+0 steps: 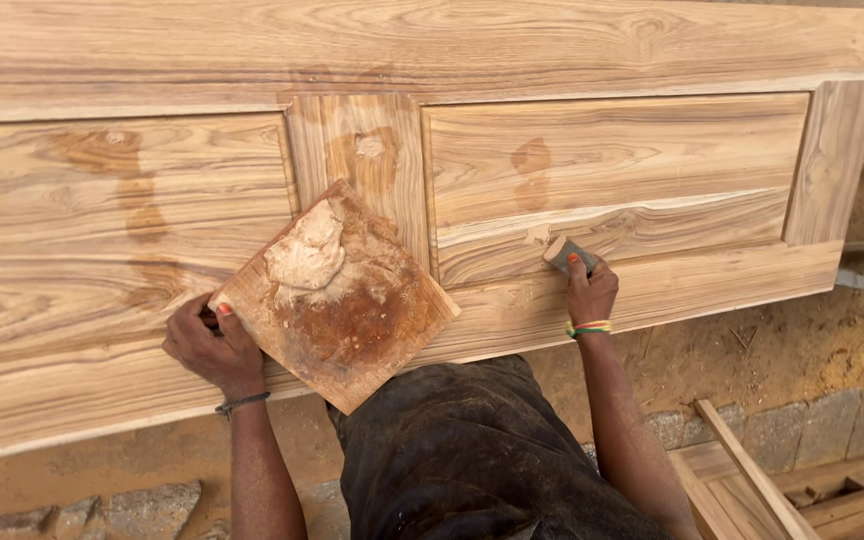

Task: The person applies a paste-like wood filler to a large wooden panel using a small putty knife. They scoop filler from a wooden board and spread it into the grooves and recessed areas of the panel's surface.

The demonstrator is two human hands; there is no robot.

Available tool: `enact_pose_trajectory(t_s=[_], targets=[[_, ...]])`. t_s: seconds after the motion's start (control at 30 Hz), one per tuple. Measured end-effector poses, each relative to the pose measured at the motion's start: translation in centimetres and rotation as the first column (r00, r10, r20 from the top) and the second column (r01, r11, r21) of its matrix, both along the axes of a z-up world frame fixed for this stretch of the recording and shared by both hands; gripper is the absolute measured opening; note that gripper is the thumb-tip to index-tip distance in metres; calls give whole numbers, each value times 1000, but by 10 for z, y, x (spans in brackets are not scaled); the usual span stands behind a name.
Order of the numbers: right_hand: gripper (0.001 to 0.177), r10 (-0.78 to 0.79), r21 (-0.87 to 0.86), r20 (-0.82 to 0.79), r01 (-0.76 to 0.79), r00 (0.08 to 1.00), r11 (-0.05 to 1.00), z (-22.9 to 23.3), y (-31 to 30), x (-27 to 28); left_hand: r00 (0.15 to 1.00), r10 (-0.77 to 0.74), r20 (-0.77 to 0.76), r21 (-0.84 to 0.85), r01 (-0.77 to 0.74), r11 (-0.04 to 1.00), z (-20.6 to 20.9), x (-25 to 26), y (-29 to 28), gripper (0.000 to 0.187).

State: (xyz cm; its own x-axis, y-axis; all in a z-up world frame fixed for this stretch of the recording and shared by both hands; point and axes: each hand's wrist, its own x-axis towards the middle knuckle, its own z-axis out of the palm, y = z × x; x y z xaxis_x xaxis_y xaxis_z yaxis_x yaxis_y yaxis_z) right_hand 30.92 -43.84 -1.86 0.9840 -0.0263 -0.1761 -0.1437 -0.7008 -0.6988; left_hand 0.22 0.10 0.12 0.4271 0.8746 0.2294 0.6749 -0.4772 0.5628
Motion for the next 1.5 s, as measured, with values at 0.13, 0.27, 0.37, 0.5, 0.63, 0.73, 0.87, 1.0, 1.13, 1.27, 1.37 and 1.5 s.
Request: enact_pose_trajectory(t_s=[0.13,0.27,0.37,0.5,0.63,0.73,0.87,1.0,1.13,1.27,1.37,1.5], targets=[[21,2,-121,94,9,996,993,20,-23,3,1000,-10,-16,-25,10,1000,2,-5,-1,64],[18,133,-181,208,-96,969,979,52,6,17,1000,23,8,-33,-23,999,-3,-1,4,66],[15,421,-482,297,-246,857,841,63,41,30,1000,-7,-17,-39,6,999,-6,-4,12,65],[14,392,-501,278,-216,877,838,66,87,27,1000,-19,-11,-53,19,998,-8,-4,20,65],[15,383,-466,292,-220,876,857,60,111,7,998,-57,20,-94,59,994,-9,-8,20,65],[16,447,-473,276,-285,851,834,64,121,-14,998,-65,12,-70,66,995,-2,-6,19,63],[17,446,-483,174,-319,878,815,68,131,-31,997,-79,-9,-37,79,996,6,-2,18,61],[15,474,-333,213,-393,854,857,68,107,-20,999,-32,-13,-29,31,999,-4,0,19,61],[16,409,-392,253,-294,877,872,71,56,11,998,-61,-23,-35,60,998,0,-12,18,62],[12,352,-502,173,-225,920,835,58,26,21,997,-74,-4,-99,73,992,12,-2,19,65],[16,294,-428,185,-192,938,883,49,34,-2,996,-86,6,-24,86,996,4,-2,22,63],[13,324,-457,196,-206,925,865,44,79,-31,997,-76,-23,-46,75,996,0,-2,19,63]])
